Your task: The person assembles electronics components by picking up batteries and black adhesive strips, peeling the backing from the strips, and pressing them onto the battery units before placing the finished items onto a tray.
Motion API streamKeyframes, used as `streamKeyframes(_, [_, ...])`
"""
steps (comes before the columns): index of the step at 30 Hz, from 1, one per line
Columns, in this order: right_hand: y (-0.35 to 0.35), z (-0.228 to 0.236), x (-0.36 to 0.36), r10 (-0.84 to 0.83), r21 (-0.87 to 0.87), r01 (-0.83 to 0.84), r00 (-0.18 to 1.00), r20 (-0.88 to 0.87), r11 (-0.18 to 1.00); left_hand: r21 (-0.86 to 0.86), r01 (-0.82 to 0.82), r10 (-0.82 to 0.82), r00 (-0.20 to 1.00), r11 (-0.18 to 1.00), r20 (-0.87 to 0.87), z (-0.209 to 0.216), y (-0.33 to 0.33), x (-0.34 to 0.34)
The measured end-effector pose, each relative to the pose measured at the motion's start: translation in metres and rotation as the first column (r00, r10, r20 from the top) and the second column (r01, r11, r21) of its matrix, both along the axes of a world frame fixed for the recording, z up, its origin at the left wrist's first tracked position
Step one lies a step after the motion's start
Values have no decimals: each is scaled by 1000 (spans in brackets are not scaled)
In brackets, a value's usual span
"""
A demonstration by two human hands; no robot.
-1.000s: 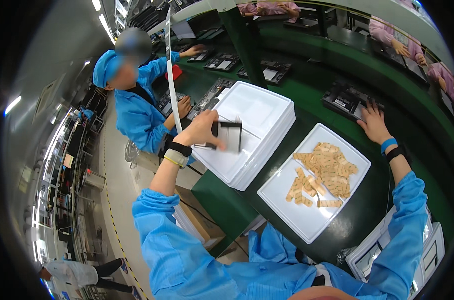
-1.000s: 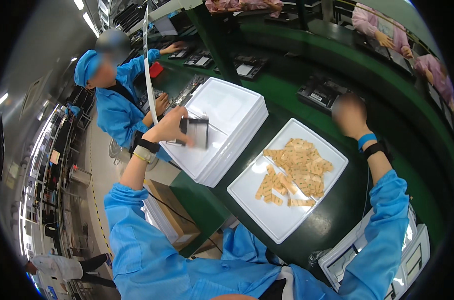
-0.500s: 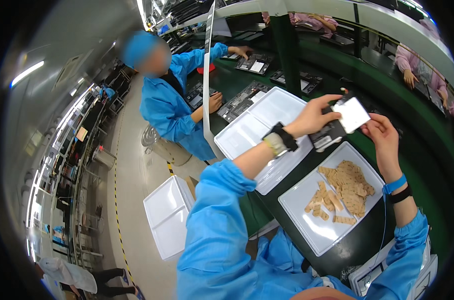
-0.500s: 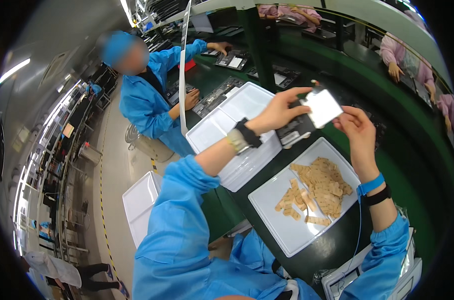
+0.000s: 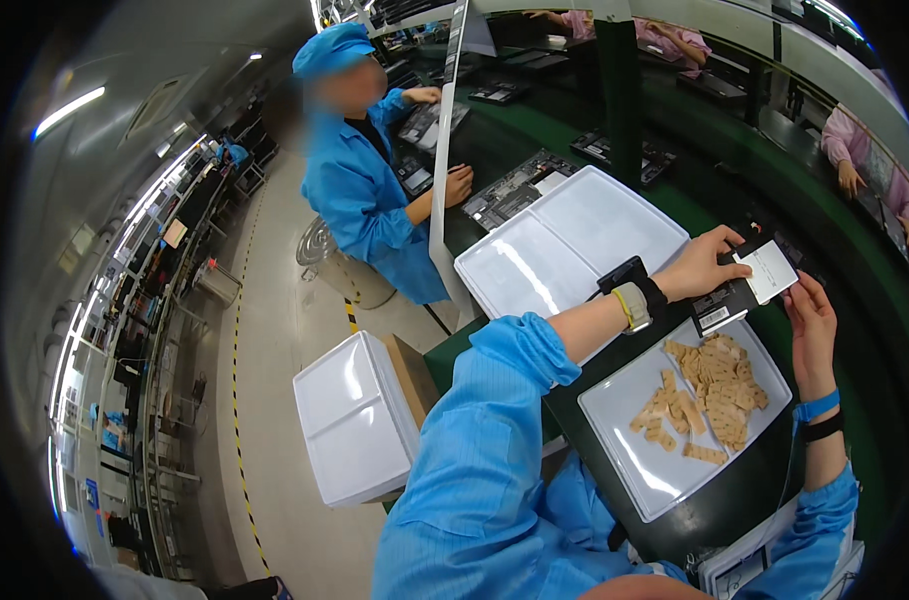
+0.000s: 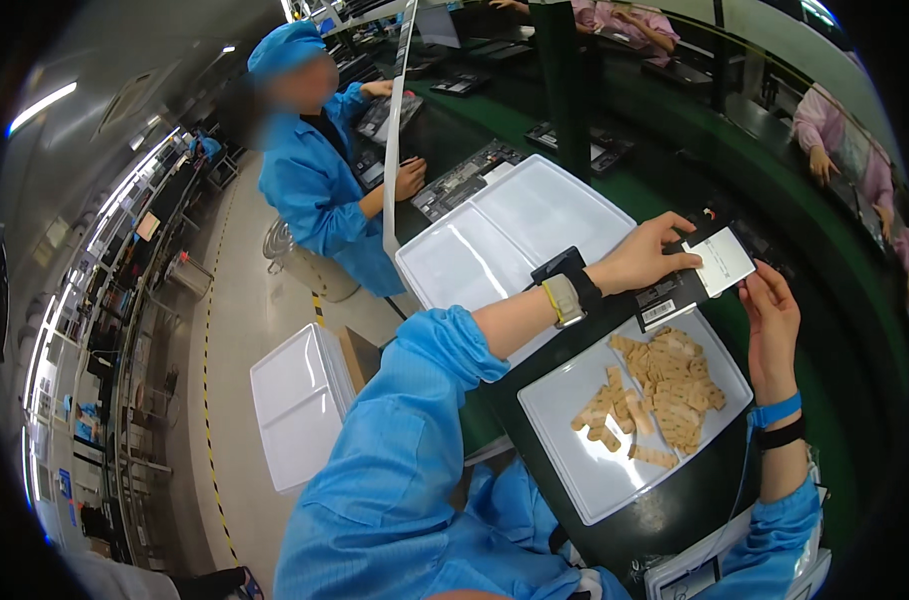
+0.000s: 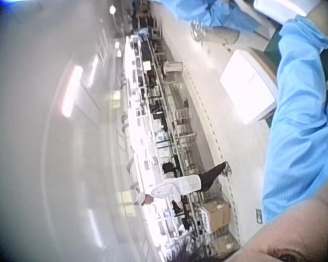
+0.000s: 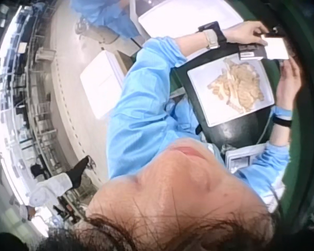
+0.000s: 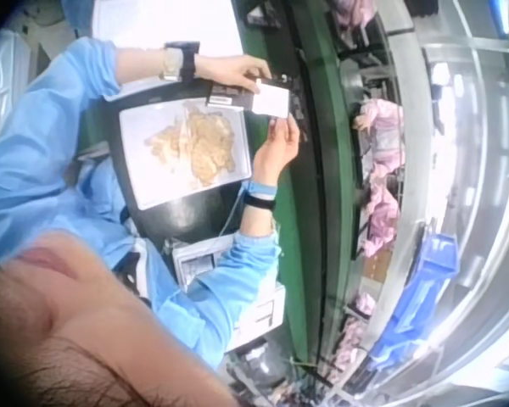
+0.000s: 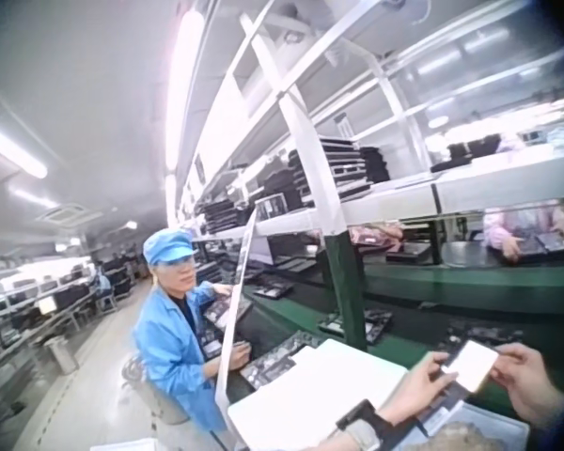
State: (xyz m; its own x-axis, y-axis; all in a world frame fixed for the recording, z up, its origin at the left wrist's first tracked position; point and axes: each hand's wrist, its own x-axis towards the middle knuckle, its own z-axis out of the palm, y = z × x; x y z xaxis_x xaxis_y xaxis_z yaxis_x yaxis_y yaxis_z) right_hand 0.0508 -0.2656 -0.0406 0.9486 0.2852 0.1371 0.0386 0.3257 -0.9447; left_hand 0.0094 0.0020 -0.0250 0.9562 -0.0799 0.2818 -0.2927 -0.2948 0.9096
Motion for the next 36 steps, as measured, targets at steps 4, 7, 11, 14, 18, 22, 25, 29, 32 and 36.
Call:
streamKeyframes(4, [-10, -11, 16, -34, 30, 36, 998, -59, 999, -142, 33, -38, 999, 989, -32, 2, -14, 1])
streamKeyframes(7, [1, -50, 46, 19, -32, -22, 995, -94, 999, -320, 62, -82, 995, 945, -51, 1, -8, -8])
streamKeyframes(11, [20, -41, 20, -18, -31, 13, 987, -157, 999, -446, 12, -46, 997, 895, -66, 1, -15, -8])
streamKeyframes(14, [26, -25, -2, 115, 92, -106, 988, -102, 990, -286, -101, 100, 995, 953, -21, -6, -15, -2])
streamKeyframes(18, [47, 8, -32, 36, 111, -23, 992, -122, 994, -213, -174, 188, 981, 962, 46, -20, -9, 9])
streamKeyframes(22, [43, -3, -28, -71, 9, 71, 997, -31, 997, -234, -143, 150, 989, 962, 12, -15, -14, 4])
streamKeyframes(25, [44, 3, -23, -17, 5, 17, 998, -64, 1000, -255, -101, 90, 994, 962, -58, -12, -14, -2])
streamKeyframes(29, [63, 26, -34, 52, -22, -52, 999, -6, 998, -283, 83, -128, 981, 956, -145, -4, -13, -13])
streamKeyframes(32, [63, 18, -13, 35, -45, -32, 997, 66, 998, -412, 10, -62, 992, 911, -113, -2, -10, -11])
streamKeyframes(36, [47, 3, 8, -172, -185, 213, 961, 214, 959, -420, -63, -3, 988, 905, -156, -1, -11, -6])
